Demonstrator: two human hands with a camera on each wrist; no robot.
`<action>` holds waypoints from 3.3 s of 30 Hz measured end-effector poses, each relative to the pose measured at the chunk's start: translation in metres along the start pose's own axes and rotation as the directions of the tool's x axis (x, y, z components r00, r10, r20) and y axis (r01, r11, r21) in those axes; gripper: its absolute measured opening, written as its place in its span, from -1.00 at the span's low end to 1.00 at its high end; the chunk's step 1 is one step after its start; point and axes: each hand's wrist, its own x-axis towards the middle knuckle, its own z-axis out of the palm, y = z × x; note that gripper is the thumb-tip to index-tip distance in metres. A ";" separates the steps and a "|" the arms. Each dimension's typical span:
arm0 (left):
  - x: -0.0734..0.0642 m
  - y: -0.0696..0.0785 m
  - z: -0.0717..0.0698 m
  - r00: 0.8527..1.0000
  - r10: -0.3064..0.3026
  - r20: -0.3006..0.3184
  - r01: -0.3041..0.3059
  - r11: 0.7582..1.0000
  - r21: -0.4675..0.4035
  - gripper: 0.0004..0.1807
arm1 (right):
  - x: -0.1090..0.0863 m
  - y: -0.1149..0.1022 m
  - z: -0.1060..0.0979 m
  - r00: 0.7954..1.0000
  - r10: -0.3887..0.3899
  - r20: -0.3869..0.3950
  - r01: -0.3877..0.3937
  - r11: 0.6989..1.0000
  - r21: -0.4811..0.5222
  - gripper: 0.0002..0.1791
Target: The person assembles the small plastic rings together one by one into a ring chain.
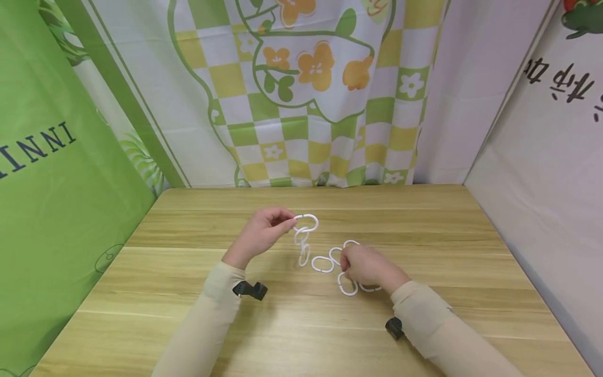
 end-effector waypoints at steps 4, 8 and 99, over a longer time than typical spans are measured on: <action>0.000 0.000 0.001 1.000 -0.005 0.000 0.005 1.000 -0.010 -0.79 | 0.000 -0.002 0.002 0.999 -0.053 -0.004 0.052 0.997 -0.048 -0.78; 0.000 0.000 0.002 1.000 -0.003 0.004 0.003 1.000 -0.015 -0.77 | -0.001 -0.001 0.003 0.997 -0.078 -0.018 0.077 0.996 -0.053 -0.81; 0.002 0.010 0.025 0.996 -0.004 0.088 0.008 0.999 -0.045 -0.88 | 0.001 -0.039 -0.042 0.913 0.141 -0.382 0.104 0.825 0.555 -0.78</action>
